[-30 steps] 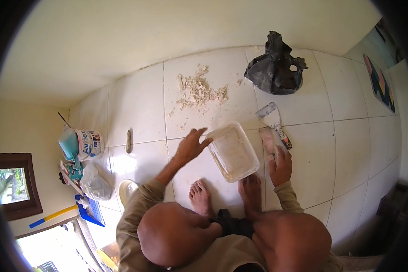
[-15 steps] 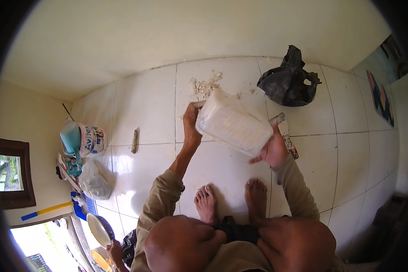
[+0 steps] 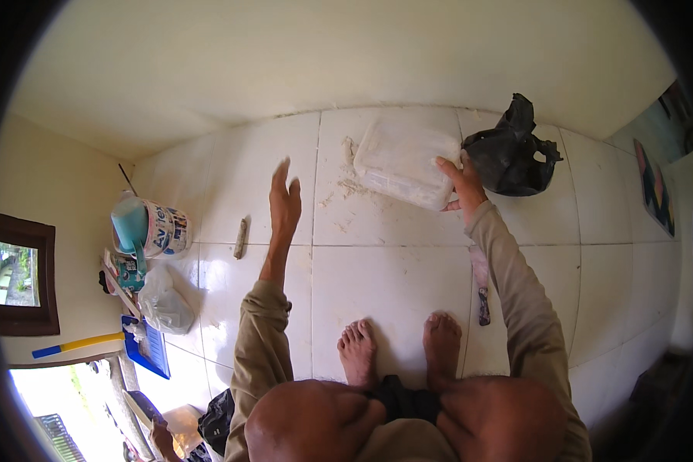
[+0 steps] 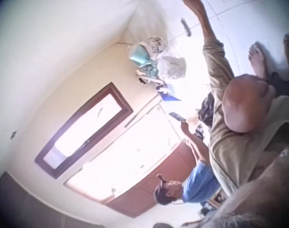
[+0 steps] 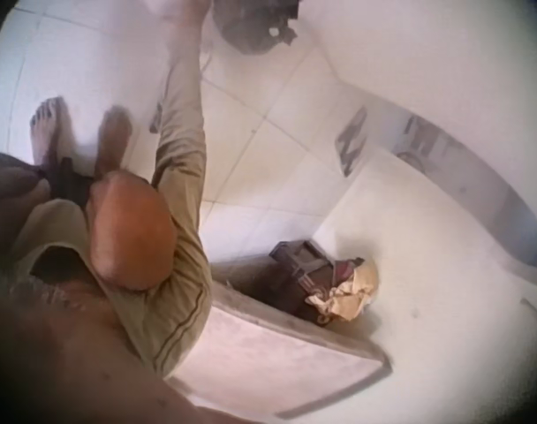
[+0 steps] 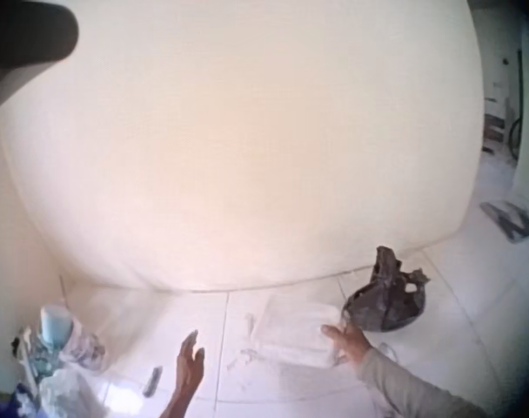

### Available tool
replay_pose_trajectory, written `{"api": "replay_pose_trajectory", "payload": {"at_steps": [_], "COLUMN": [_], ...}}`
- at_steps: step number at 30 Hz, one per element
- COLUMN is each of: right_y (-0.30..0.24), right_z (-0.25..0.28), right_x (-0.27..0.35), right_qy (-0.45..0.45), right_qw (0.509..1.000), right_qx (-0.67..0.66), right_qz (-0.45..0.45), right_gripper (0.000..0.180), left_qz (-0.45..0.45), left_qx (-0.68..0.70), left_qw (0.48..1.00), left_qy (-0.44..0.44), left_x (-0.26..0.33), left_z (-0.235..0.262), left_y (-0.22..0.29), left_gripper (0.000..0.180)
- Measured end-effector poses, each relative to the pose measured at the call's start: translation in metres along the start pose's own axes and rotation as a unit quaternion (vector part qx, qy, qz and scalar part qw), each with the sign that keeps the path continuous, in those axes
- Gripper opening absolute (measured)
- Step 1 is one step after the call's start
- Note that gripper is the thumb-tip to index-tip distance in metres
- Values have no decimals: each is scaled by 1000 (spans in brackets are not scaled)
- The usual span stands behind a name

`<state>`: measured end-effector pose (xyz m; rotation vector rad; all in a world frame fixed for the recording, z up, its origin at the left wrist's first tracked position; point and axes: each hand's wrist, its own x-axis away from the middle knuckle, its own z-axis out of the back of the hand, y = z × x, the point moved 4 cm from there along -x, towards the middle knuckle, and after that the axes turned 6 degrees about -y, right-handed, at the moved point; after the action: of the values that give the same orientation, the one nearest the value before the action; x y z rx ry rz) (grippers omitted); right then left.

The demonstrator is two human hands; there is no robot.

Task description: The person scrapes white filler material from a tiled floor using two metal putty knives and collects the excess in a plastic container.

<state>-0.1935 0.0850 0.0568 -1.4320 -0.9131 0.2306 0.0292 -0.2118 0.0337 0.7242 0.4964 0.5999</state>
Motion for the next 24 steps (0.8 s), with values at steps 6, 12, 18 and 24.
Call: {"api": "replay_pose_trajectory", "payload": {"at_steps": [6,12,18,24], "right_y": [12,-4,23,38], "right_z": [-17,-80,-130,-140], "right_x": [-45,-85,-124,-135], "right_qy": [-48,-150,-79,-131], "right_qw": [998,988,996,978], "right_qx": [41,-30,-24,-146], "right_qz": [-30,-2,-38,-71], "right_gripper": [112,117,120,124], "left_qz": [136,97,118,163], "left_qx": [-14,126,197,278], "left_qw": [990,987,972,945], "left_qy": [-26,-26,-36,-60], "left_x": [106,146,136,131], "left_z": [-19,-18,-9,6], "left_y": [-87,-80,-73,-87], "left_gripper": [44,44,52,58]}}
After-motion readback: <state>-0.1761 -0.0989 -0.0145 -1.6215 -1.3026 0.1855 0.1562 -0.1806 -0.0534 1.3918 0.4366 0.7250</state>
